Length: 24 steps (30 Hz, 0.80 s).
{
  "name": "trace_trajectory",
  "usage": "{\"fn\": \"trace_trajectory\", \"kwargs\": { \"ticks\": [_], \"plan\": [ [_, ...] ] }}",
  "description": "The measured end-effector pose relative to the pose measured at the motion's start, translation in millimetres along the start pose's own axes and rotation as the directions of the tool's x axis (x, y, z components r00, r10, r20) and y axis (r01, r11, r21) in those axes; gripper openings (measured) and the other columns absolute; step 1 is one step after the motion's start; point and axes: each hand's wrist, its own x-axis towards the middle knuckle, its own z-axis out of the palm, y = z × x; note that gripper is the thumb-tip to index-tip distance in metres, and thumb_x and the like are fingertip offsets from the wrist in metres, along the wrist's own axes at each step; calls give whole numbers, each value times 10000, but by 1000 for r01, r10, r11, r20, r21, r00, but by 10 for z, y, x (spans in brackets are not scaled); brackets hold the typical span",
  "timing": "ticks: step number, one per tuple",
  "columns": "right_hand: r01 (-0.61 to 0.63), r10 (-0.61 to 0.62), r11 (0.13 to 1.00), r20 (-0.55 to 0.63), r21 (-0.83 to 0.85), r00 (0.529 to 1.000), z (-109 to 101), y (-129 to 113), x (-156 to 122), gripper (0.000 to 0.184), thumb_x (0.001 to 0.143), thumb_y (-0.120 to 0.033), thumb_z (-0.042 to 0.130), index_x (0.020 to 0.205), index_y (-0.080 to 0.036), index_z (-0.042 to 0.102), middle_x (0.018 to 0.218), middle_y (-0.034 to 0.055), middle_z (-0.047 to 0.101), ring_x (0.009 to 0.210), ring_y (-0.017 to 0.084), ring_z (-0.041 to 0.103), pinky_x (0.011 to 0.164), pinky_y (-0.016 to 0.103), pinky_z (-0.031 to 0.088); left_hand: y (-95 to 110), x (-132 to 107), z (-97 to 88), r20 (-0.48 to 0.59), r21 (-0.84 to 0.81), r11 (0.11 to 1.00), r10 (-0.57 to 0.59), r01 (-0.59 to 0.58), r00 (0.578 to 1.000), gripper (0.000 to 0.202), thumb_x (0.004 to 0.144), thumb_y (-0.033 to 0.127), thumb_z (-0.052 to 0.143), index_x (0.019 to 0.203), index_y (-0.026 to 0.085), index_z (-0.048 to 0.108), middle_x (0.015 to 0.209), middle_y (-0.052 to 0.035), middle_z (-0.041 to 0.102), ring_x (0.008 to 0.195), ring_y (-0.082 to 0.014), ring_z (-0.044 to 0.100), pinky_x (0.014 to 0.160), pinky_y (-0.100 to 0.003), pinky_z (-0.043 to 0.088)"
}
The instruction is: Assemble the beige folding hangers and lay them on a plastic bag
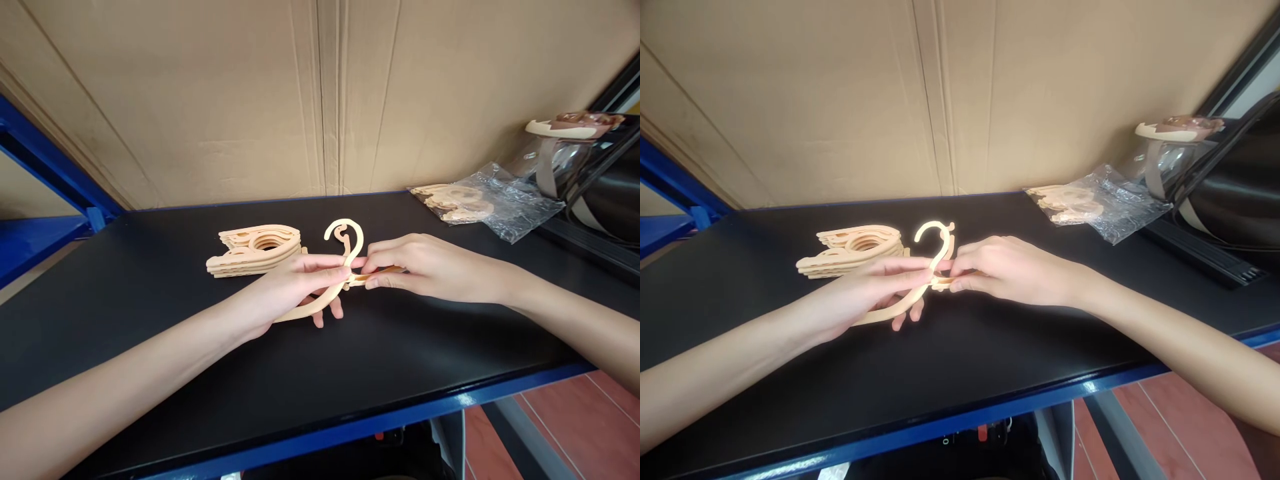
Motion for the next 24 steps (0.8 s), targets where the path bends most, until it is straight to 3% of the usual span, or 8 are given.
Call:
{"fn": "trace_trajectory", "kwargs": {
  "ticks": [8,12,15,17,19,21,24],
  "plan": [
    [-22,19,999,71,43,997,20,21,12,285,980,-405,457,1005,-225,677,991,-7,695,854,136,627,725,256,400,-49,35,48,-18,136,988,73,-70,997,324,929,385,544,1155,200,684,596,29,631,472,-77,502,487,-186,434],
    [-15,8,996,80,84,997,24,34,21,284,980,-386,462,958,-206,681,907,-10,699,802,126,627,703,249,401,-65,21,119,-70,270,955,145,-122,987,291,949,361,478,989,176,699,598,27,590,539,-104,536,495,-196,414],
    [-17,13,997,60,75,998,-12,28,13,293,976,-390,469,925,-204,690,826,-19,687,721,112,609,658,243,396,-84,-27,195,-125,463,878,200,-121,972,377,988,415,361,900,186,648,609,23,583,575,-127,559,521,-222,393],
    [-39,39,999,21,26,999,-40,13,1,329,964,-426,480,852,-202,693,729,-28,659,630,103,572,605,242,383,-98,-56,241,-148,650,754,248,-94,957,328,982,421,378,891,191,594,628,27,587,563,-138,558,514,-238,364],
    [-61,55,995,-76,-83,996,-45,-12,-7,369,940,-485,499,805,-203,694,690,-22,646,603,111,557,587,251,380,-108,-69,269,-182,798,602,288,-30,940,257,970,384,424,867,189,556,623,32,576,537,-144,550,494,-242,325],
    [-85,15,960,-256,-266,967,-16,-42,-1,413,905,-561,512,854,-197,700,803,26,681,715,159,601,645,281,409,-111,-70,281,-210,870,492,319,27,924,252,979,340,415,838,183,552,572,42,539,488,-138,527,479,-241,292],
    [-266,-52,838,-555,-477,831,73,-86,25,539,864,-651,496,969,-152,672,968,119,675,872,243,611,708,337,435,-105,-66,297,-200,925,378,384,44,901,264,981,324,417,859,168,591,491,63,456,404,-126,453,452,-242,242]
  ]
}}
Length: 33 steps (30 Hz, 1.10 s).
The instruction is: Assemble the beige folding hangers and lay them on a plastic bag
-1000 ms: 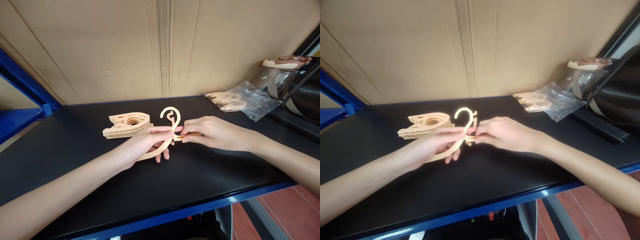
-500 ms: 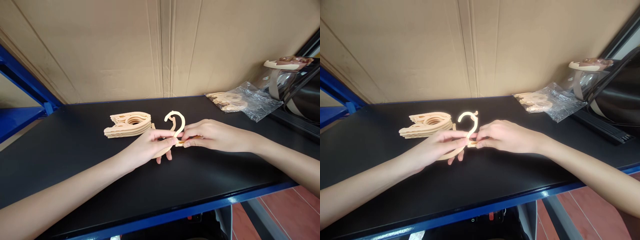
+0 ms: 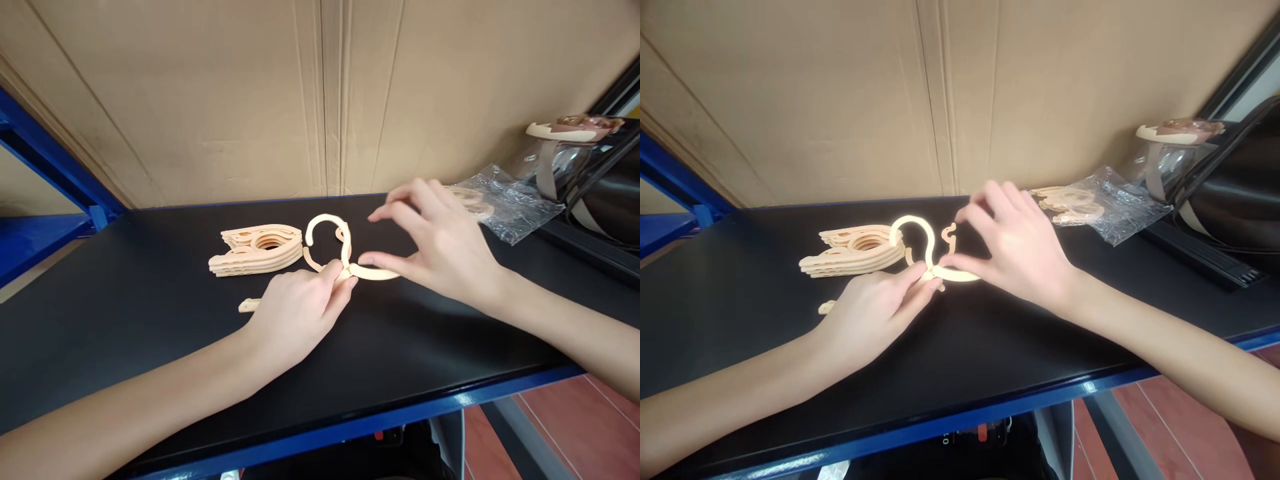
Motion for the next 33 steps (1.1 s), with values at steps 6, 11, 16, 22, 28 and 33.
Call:
{"fn": "trace_trajectory", "kwargs": {
  "ticks": [6,11,16,22,28,33],
  "plan": [
    [-26,10,991,-120,-129,993,-5,-101,-78,415,903,-564,501,939,-171,630,859,73,673,694,173,603,540,277,392,51,-23,-14,-113,43,997,72,-67,991,273,971,311,424,896,156,636,442,73,412,356,-122,394,431,-235,198],
    [149,-154,987,-93,-66,984,-89,-182,-146,358,927,-480,511,731,-191,590,512,-22,563,461,110,510,468,259,321,-13,19,5,-226,69,994,102,-88,969,311,936,280,457,686,156,593,427,50,463,339,-106,397,416,-224,191],
    [-173,139,961,165,214,977,-62,-206,-98,354,892,-536,530,878,-184,560,748,17,689,543,125,604,467,234,366,-8,7,118,-207,217,904,411,-368,888,342,965,292,421,729,159,629,522,5,616,419,-141,538,425,-253,249],
    [-261,136,937,446,231,885,-28,86,-12,103,865,-260,543,939,-213,597,695,-15,682,605,142,624,546,250,409,9,4,114,-175,282,821,553,-497,815,331,964,366,461,975,120,683,849,-70,706,797,-221,651,644,-300,461],
    [-217,145,972,485,95,862,88,470,16,135,894,-270,511,835,-213,618,701,55,673,594,200,612,509,304,390,-138,63,80,-172,415,901,214,-126,962,355,952,184,389,1187,111,646,960,-110,670,867,-273,637,592,-328,434],
    [-149,195,980,447,-134,873,174,540,-4,174,885,-249,528,753,-192,626,719,81,650,622,231,610,499,305,325,-126,41,42,-24,360,932,63,-50,998,343,993,311,396,1028,176,709,930,-96,656,801,-247,643,536,-285,369]
  ]
}}
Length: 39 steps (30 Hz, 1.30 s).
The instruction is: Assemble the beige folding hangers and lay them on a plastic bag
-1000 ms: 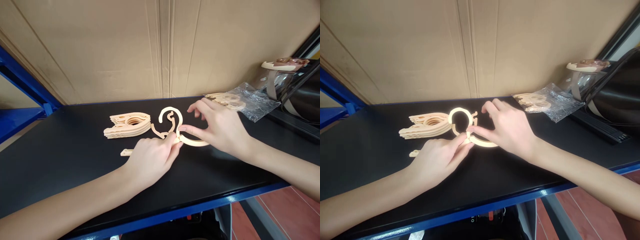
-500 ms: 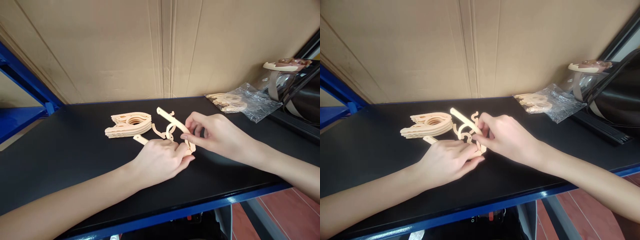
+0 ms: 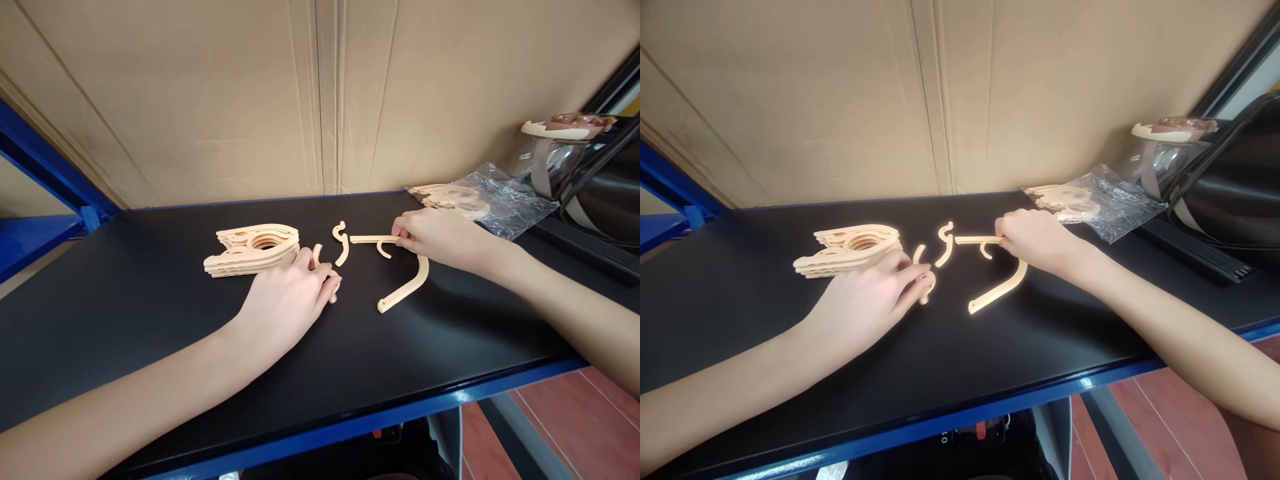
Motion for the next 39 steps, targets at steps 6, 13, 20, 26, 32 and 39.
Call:
{"fn": "trace_trajectory", "kwargs": {
  "ticks": [6,13,20,26,32,39],
  "plan": [
    [204,-245,956,191,211,950,-247,-78,-142,361,782,-578,639,905,-239,670,916,38,657,756,211,614,577,294,377,37,0,-152,128,-120,989,-69,84,989,215,946,308,517,872,128,607,761,-51,599,608,-183,563,505,-271,345],
    [260,-427,854,320,451,846,-262,-187,-206,132,874,-326,550,800,-233,609,768,-18,615,659,138,560,544,257,346,20,-9,-161,164,-184,976,-83,113,983,240,866,13,392,993,141,550,759,-23,560,584,-174,548,486,-268,355],
    [286,-458,806,241,518,856,-231,-247,-181,268,948,-436,454,823,-217,544,704,-30,560,622,123,519,563,253,320,-64,-12,-18,53,-531,842,-74,91,996,503,895,129,362,1397,165,341,911,-43,596,746,-190,596,647,-307,475],
    [286,-482,771,228,569,846,-170,-297,-157,294,956,-465,442,824,-217,530,696,-37,539,627,118,494,568,248,319,-51,83,-77,295,-886,320,-169,336,940,228,902,244,382,1068,219,537,732,26,486,564,-117,445,473,-216,353],
    [246,-474,739,224,627,852,-129,-392,-176,310,948,-496,443,862,-213,539,761,-19,573,662,127,495,589,254,333,53,109,-226,372,-917,-240,-234,317,898,285,936,289,468,686,204,359,607,68,249,496,-74,226,415,-162,242],
    [312,-477,749,148,585,866,-120,-498,-230,296,976,-460,410,923,-209,557,775,-14,613,611,111,498,592,248,352,-2,87,-192,167,-985,-47,-473,165,865,320,1000,378,338,780,211,499,681,39,345,536,-80,340,415,-137,311]
  ]
}}
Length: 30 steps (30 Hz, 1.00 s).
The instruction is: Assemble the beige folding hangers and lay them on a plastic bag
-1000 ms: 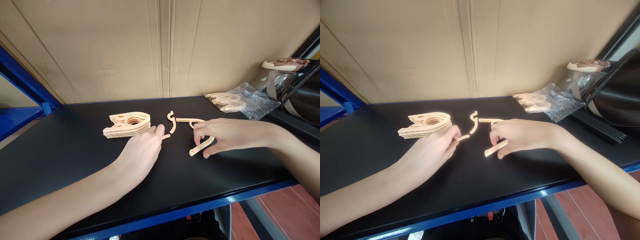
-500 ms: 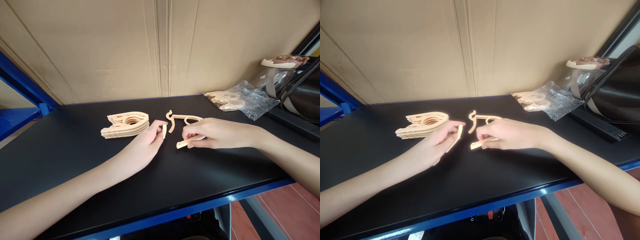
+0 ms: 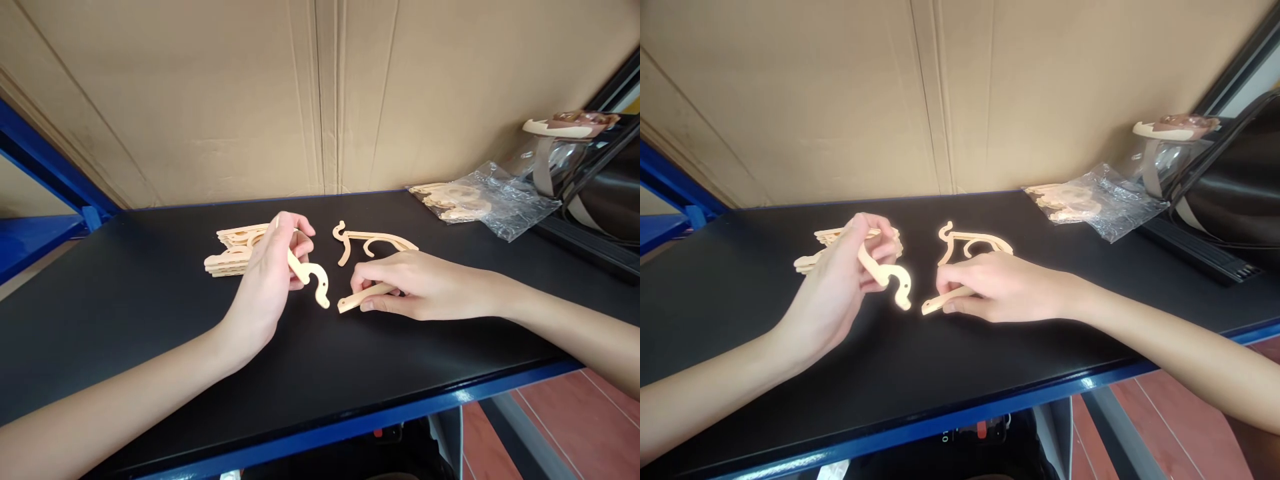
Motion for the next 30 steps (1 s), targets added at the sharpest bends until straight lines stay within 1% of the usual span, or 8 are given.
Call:
{"fn": "trace_trajectory", "kwargs": {
  "ticks": [5,11,14,17,19,20,24,30],
  "plan": [
    [-72,75,997,-112,34,991,20,19,22,423,852,-565,587,1122,-240,566,755,-32,620,660,138,574,653,265,403,-40,-9,10,32,-13,1000,1,0,999,167,952,359,495,882,210,521,723,51,417,504,-69,429,371,-154,407],
    [-35,24,998,-241,-44,970,39,22,28,373,918,-526,507,733,-206,561,599,-60,443,545,91,408,574,243,313,-91,-15,0,75,66,998,6,-11,997,158,900,335,574,943,188,534,876,12,536,679,-116,603,556,-257,576],
    [-20,12,999,-216,-35,976,40,41,20,409,951,-520,448,715,-205,557,573,-64,383,522,88,354,548,240,285,-136,31,-48,108,348,917,169,-197,980,142,898,288,568,1008,198,556,991,-15,581,818,-156,638,693,-314,568],
    [-6,6,1000,-219,1,976,18,59,15,357,965,-501,436,862,-226,639,637,-57,482,572,89,431,582,230,308,-175,45,-81,303,610,546,509,-574,806,127,938,242,505,1000,203,609,1109,-44,608,1018,-202,585,899,-386,467],
    [-2,9,999,-230,32,973,0,64,16,338,973,-478,434,913,-234,660,700,-49,553,623,94,486,620,231,325,-177,19,-82,456,615,345,579,-709,676,189,969,296,469,1032,194,615,1087,-50,645,995,-213,584,890,-387,435],
    [-4,14,999,-233,42,972,-7,64,17,331,975,-466,436,916,-235,666,718,-46,575,638,96,503,634,233,331,-170,-2,-79,496,595,350,549,-724,673,227,985,330,442,1062,191,604,1031,-40,666,919,-197,603,834,-359,444],
    [36,-42,999,-237,-31,971,-5,59,24,291,978,-425,456,938,-238,676,731,-44,618,648,102,533,692,246,351,-113,-70,-55,500,571,646,216,-507,839,320,1031,378,297,1085,224,572,717,52,614,625,-124,582,604,-258,420],
    [-7,-27,986,-202,-169,979,-50,114,19,307,982,-422,440,983,-237,685,694,-26,622,637,127,538,635,263,342,-131,-24,-59,488,574,693,138,-436,862,266,1015,374,337,906,217,522,799,39,564,708,-129,555,641,-258,405]
  ]
}}
